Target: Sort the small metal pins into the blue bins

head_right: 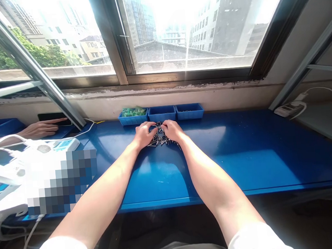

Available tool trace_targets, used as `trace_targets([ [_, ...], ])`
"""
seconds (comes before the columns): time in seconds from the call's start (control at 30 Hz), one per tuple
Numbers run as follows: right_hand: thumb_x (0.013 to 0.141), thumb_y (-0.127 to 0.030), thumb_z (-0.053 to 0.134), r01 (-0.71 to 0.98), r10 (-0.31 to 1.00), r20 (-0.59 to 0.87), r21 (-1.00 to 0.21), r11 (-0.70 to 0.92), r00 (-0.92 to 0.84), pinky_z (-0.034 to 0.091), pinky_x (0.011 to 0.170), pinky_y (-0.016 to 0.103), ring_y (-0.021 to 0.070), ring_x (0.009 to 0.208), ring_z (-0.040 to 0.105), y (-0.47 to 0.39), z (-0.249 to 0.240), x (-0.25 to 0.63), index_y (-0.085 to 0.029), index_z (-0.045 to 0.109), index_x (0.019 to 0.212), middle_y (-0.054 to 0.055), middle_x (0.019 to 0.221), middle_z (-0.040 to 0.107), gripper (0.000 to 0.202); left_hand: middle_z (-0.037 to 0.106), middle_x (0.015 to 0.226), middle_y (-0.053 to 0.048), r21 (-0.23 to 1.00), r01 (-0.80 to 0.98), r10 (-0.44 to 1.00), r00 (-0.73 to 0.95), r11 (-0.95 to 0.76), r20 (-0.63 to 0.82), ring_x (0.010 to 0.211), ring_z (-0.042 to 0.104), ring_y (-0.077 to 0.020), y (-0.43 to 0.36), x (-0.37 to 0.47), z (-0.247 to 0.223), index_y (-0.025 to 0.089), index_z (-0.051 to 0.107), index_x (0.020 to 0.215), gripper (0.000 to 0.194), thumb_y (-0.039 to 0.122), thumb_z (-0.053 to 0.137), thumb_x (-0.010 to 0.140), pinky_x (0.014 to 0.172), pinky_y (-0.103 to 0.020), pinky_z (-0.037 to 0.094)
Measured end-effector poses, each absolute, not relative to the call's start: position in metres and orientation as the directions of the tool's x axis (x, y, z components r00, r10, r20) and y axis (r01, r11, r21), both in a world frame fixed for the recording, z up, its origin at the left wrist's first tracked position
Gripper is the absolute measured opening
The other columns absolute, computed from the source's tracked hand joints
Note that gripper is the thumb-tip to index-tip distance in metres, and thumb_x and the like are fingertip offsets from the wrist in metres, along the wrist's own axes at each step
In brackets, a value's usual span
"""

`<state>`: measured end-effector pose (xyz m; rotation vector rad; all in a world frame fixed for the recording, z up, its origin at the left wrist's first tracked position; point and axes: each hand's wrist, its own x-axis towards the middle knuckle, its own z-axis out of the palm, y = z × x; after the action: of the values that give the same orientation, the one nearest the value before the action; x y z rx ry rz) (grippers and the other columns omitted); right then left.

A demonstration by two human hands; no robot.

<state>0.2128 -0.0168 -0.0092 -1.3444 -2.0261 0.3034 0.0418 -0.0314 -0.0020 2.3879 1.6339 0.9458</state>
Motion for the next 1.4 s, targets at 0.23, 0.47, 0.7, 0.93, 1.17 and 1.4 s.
trace_targets([
  [0.23,0.091,-0.041,0.032,0.698,0.870,0.423,-0.542,0.468,-0.254,0.033,0.057,0.025,0.0123,0.056,0.045,-0.023,-0.002,0.208,-0.018,0.058,0.069,0.001,0.062,0.057,0.041,0.068,0.103,-0.003,0.387,0.750,0.797,0.301,-0.537,0.523,0.101,0.059,-0.0185,-0.030,0.044,-0.003,0.023,0.065,0.098,0.024,0.029,0.045,0.087,0.096,-0.031,0.038],
  [0.47,0.091,-0.042,0.030,0.706,0.864,0.451,-0.536,0.463,-0.224,0.032,0.056,0.026,0.0125,0.055,0.046,-0.024,0.000,0.207,-0.018,0.056,0.063,0.002,0.061,0.059,0.045,0.069,0.101,-0.003,0.437,0.725,0.811,0.290,-0.533,0.508,0.098,0.061,-0.0181,-0.030,0.044,-0.001,0.022,0.064,0.100,0.023,0.032,0.049,0.086,0.094,-0.030,0.040],
  [0.7,0.085,-0.047,0.042,0.461,0.885,0.439,-0.760,0.459,-0.157,0.041,0.060,0.024,0.0125,0.061,0.054,-0.026,0.001,0.206,-0.017,0.062,0.073,0.002,0.068,0.063,0.038,0.069,0.101,-0.004,0.425,0.766,0.838,0.263,-0.482,0.477,0.101,0.060,-0.0195,-0.032,0.043,0.001,0.023,0.065,0.096,0.024,0.031,0.045,0.087,0.096,-0.032,0.038],
  [0.93,0.076,-0.053,0.055,0.219,0.899,0.407,-0.874,0.434,-0.159,0.048,0.073,0.028,0.0170,0.077,0.063,-0.027,0.004,0.209,-0.018,0.067,0.081,0.003,0.079,0.069,0.037,0.068,0.102,-0.003,0.429,0.767,0.835,0.243,-0.476,0.493,0.102,0.058,-0.0195,-0.032,0.043,0.001,0.023,0.064,0.099,0.026,0.035,0.043,0.088,0.095,-0.032,0.037],
  [1.17,0.075,-0.036,0.055,0.466,0.865,0.502,-0.770,0.435,0.023,0.045,0.087,0.035,0.0201,0.094,0.059,-0.021,0.001,0.214,-0.020,0.067,0.098,0.004,0.098,0.069,0.031,0.061,0.115,-0.009,0.475,0.866,0.886,-0.090,-0.156,0.456,0.112,0.050,-0.0260,-0.025,0.035,-0.002,0.020,0.058,0.108,0.032,0.037,0.047,0.083,0.094,-0.041,0.035],
  [1.4,0.074,-0.031,0.051,0.792,0.868,0.494,-0.545,0.273,0.041,0.032,0.096,0.048,0.0286,0.114,0.040,-0.015,-0.004,0.217,-0.023,0.048,0.130,0.006,0.120,0.059,0.057,0.060,0.111,-0.012,0.488,0.873,0.919,-0.186,-0.008,0.348,0.109,0.050,-0.0294,-0.017,0.032,-0.006,0.022,0.059,0.101,0.027,0.032,0.047,0.080,0.090,-0.045,0.037],
])
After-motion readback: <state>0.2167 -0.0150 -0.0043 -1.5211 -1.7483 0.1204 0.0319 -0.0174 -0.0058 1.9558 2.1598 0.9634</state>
